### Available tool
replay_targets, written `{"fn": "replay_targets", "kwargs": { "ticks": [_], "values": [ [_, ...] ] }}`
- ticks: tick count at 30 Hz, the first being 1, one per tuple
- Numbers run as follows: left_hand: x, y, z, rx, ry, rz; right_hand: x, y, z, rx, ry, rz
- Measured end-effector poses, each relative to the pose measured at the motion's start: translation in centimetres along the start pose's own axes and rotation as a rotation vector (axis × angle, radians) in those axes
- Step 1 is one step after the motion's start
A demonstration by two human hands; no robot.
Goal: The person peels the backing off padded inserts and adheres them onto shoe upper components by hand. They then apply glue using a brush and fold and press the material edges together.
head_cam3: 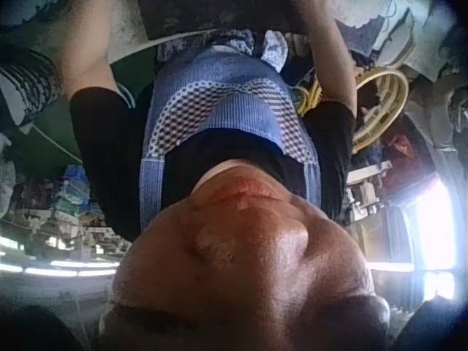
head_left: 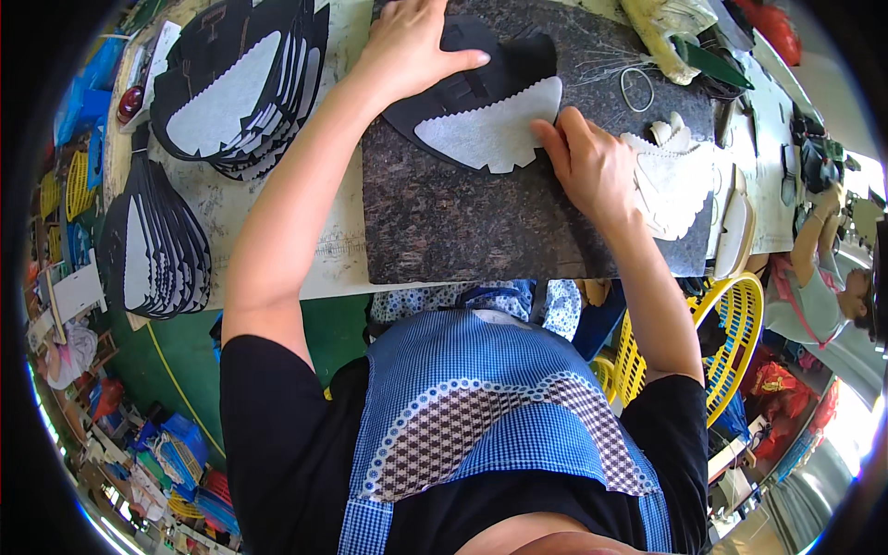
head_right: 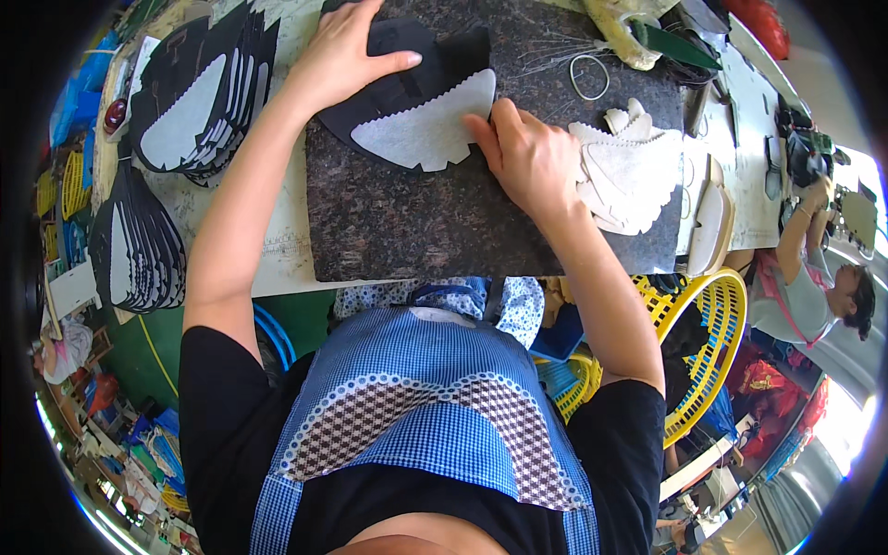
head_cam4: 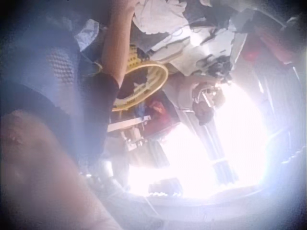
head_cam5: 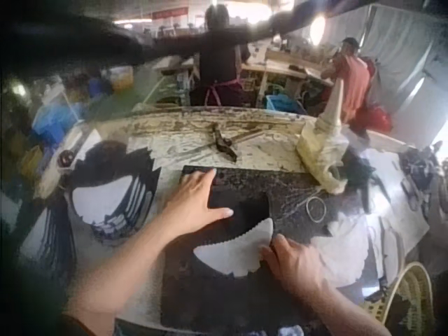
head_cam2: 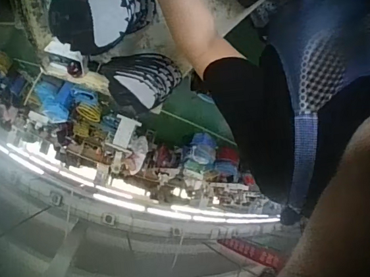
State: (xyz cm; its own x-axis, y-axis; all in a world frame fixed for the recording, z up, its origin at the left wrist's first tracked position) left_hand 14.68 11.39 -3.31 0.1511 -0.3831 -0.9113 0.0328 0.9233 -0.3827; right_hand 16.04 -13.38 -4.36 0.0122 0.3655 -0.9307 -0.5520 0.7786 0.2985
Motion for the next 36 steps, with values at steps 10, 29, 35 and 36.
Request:
{"fn": "replay_targets", "kwargs": {
  "ticks": [10,29,35,36],
  "values": [
    [-2.1,-1.2,-5.7,-0.057,-0.188,-1.137,-4.5,2.6,-2.6,0.308,0.136,0.813],
    [0.1,-6.8,-16.3,-0.163,-0.123,-1.369,-1.7,5.7,-9.0,-0.097,-0.134,0.72],
    [-0.1,-6.7,-17.2,-0.315,0.027,-1.364,-2.0,3.9,-12.4,-0.048,0.144,0.878],
    [-0.1,-6.8,-17.2,-0.318,0.03,-1.365,-2.0,3.7,-12.5,-0.033,0.183,0.863]
  ]
}}
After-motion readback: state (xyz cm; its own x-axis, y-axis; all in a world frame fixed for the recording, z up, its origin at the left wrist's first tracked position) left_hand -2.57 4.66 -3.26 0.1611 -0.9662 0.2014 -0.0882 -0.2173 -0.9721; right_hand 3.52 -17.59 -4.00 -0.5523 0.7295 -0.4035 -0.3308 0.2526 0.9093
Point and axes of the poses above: each hand's wrist, its own z-axis towards the middle knuckle, its own x-axis out of the palm, y = z × x, the point moved 1 cm from there along z, towards the middle knuckle, and after that the axes turned 15 degrees about x, right-handed, at the moved point
